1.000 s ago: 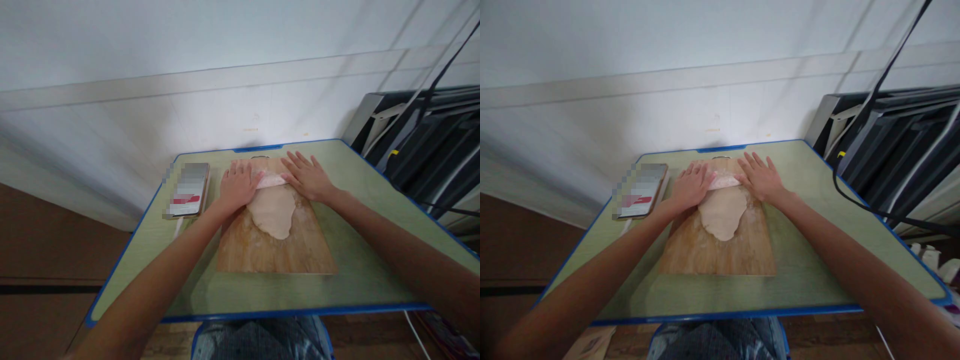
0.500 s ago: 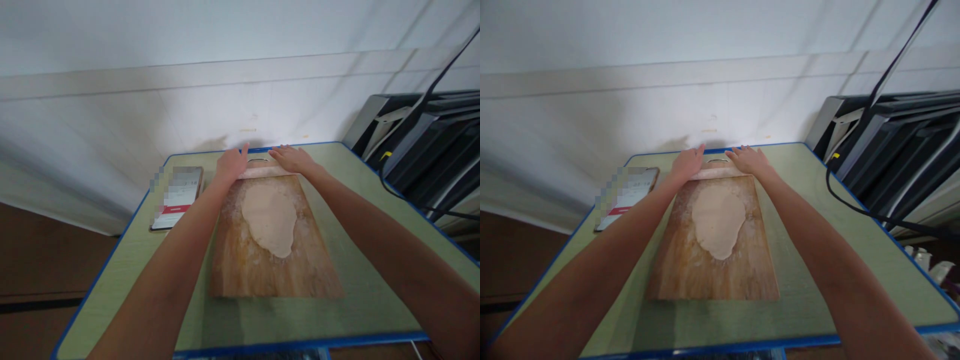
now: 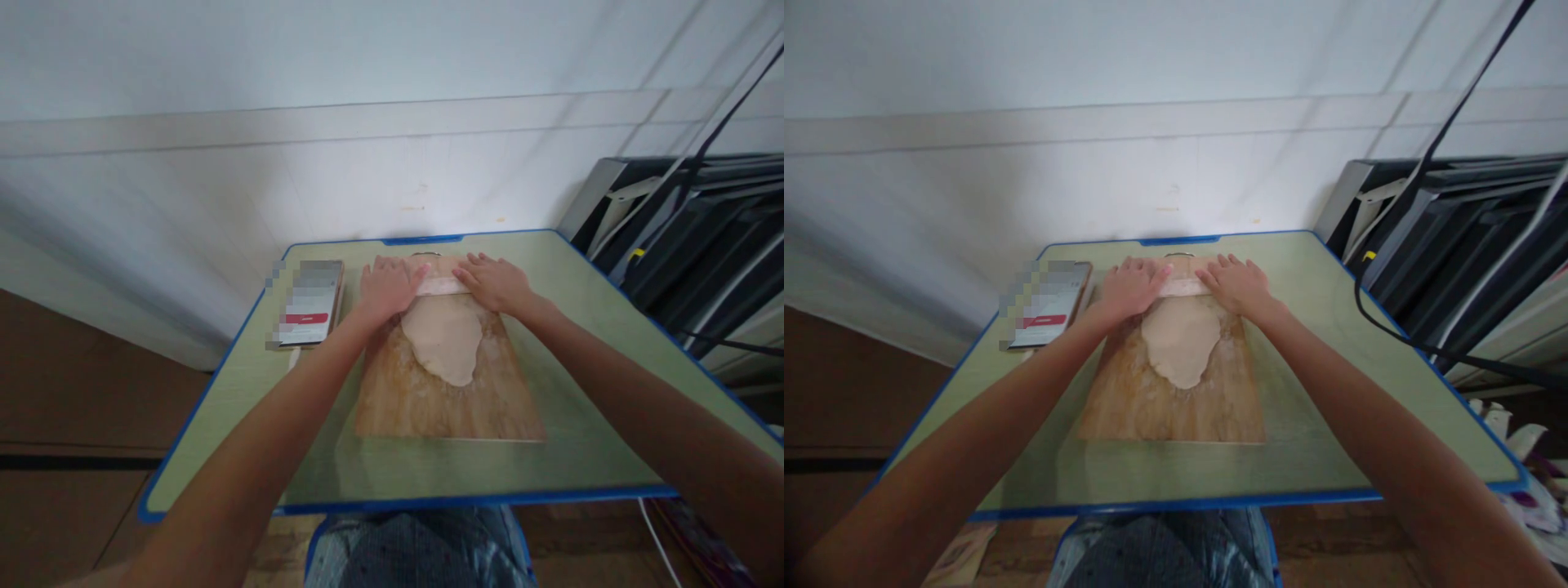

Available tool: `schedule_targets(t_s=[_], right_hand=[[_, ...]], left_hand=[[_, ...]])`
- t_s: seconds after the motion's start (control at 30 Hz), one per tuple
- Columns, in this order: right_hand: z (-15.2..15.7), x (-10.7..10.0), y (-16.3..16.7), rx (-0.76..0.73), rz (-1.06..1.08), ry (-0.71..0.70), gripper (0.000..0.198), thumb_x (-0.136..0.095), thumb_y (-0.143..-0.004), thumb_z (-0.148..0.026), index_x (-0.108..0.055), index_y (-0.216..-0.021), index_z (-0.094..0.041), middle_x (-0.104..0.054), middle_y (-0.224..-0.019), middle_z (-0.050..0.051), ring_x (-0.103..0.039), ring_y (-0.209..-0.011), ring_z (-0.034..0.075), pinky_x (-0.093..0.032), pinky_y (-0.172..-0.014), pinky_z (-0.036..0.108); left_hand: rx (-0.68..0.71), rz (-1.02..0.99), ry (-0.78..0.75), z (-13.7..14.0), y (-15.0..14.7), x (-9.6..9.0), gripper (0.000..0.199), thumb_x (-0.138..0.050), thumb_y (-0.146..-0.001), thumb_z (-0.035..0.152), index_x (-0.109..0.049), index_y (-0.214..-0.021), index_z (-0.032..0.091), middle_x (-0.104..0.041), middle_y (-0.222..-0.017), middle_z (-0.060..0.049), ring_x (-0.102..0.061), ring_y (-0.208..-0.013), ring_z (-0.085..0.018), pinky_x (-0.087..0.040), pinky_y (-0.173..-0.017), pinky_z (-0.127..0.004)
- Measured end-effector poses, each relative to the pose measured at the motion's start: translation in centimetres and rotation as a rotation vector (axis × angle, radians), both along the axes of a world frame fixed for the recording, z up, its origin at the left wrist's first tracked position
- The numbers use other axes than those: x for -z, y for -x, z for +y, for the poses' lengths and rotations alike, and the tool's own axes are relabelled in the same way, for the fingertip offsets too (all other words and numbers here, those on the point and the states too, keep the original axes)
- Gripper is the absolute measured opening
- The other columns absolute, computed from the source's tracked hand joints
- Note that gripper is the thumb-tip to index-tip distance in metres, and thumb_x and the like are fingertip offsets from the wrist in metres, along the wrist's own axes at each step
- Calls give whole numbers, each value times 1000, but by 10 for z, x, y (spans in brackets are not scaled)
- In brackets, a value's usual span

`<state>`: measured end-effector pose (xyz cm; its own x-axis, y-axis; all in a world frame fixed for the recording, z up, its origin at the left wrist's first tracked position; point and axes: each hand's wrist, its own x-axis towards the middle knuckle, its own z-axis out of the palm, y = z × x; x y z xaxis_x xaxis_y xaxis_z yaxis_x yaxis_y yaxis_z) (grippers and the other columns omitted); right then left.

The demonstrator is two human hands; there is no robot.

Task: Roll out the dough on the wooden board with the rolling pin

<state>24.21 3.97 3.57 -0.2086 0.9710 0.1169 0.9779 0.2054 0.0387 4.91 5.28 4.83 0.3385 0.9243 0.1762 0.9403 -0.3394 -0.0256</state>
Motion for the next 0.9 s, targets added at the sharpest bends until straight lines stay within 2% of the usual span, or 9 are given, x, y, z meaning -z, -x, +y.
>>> schedule_targets(t_s=[0.17,0.27,0.4,0.53,0.6,0.67,0.77,0.83,0.9], right_hand=[[-48,13,-6,-68,17,-111,66,-16,-95,-47,-41,-134,0,-43,-141,22,-38,-131,28,-30,-106,45],[-77,23,-10,-114,40,-208,70,-15,-94,-52,-42,-133,0,-47,-137,23,-40,-129,30,-29,-106,47],[-110,31,-12,-148,79,-260,72,-16,-94,-54,-40,-134,0,-47,-137,24,-40,-129,30,-29,-107,48],[-129,29,-15,-183,125,-270,67,-17,-94,-52,-36,-138,-5,-45,-138,22,-38,-130,29,-29,-106,51],[-128,22,-17,-199,173,-264,64,-17,-94,-52,-42,-135,-8,-51,-133,20,-43,-125,29,-34,-103,48],[-119,11,-17,-198,218,-220,60,-17,-95,-51,-55,-121,-13,-60,-118,17,-53,-112,27,-42,-95,42],[-93,-5,-14,-56,219,-156,59,-14,-96,-48,-66,-91,-20,-66,-89,10,-61,-86,24,-48,-76,36],[-72,-12,-10,39,198,-181,59,-14,-96,-46,-66,-90,-20,-67,-93,10,-62,-87,24,-48,-73,35],[-53,-13,-7,15,158,-158,56,-13,-97,-44,-64,-101,-20,-65,-109,11,-60,-100,24,-47,-79,35]], left_hand=[[45,2,-78,-49,10,9,66,-20,-95,53,-40,-134,4,-40,-142,-22,-34,-134,-31,-28,-107,-49],[87,11,-90,-77,17,13,69,-24,-94,55,-40,-134,2,-40,-143,-21,-34,-133,-32,-19,-111,-50],[160,-6,-94,-107,26,14,71,-31,-92,56,-37,-135,1,-42,-141,-21,-33,-134,-32,-19,-112,-49],[213,-15,-106,-120,31,13,75,-36,-90,57,-35,-136,-2,-42,-140,-23,-32,-134,-35,-21,-112,-48],[233,-22,-100,-120,32,14,76,-37,-89,57,-33,-136,-2,-40,-140,-24,-31,-135,-35,-23,-111,-48],[243,-32,-87,-119,31,17,77,-39,-89,57,-31,-136,-3,-39,-140,-25,-29,-135,-36,-24,-111,-49],[246,-62,-89,-119,32,19,78,-43,-87,56,-31,-135,-5,-39,-138,-27,-28,-135,-38,-25,-110,-50],[264,-97,-89,-118,33,17,72,-44,-88,53,-35,-132,-3,-43,-134,-26,-34,-130,-36,-30,-107,-49],[280,-133,-64,-113,34,10,57,-42,-91,48,-46,-121,1,-51,-123,-22,-45,-120,-31,-37,-102,-44]])
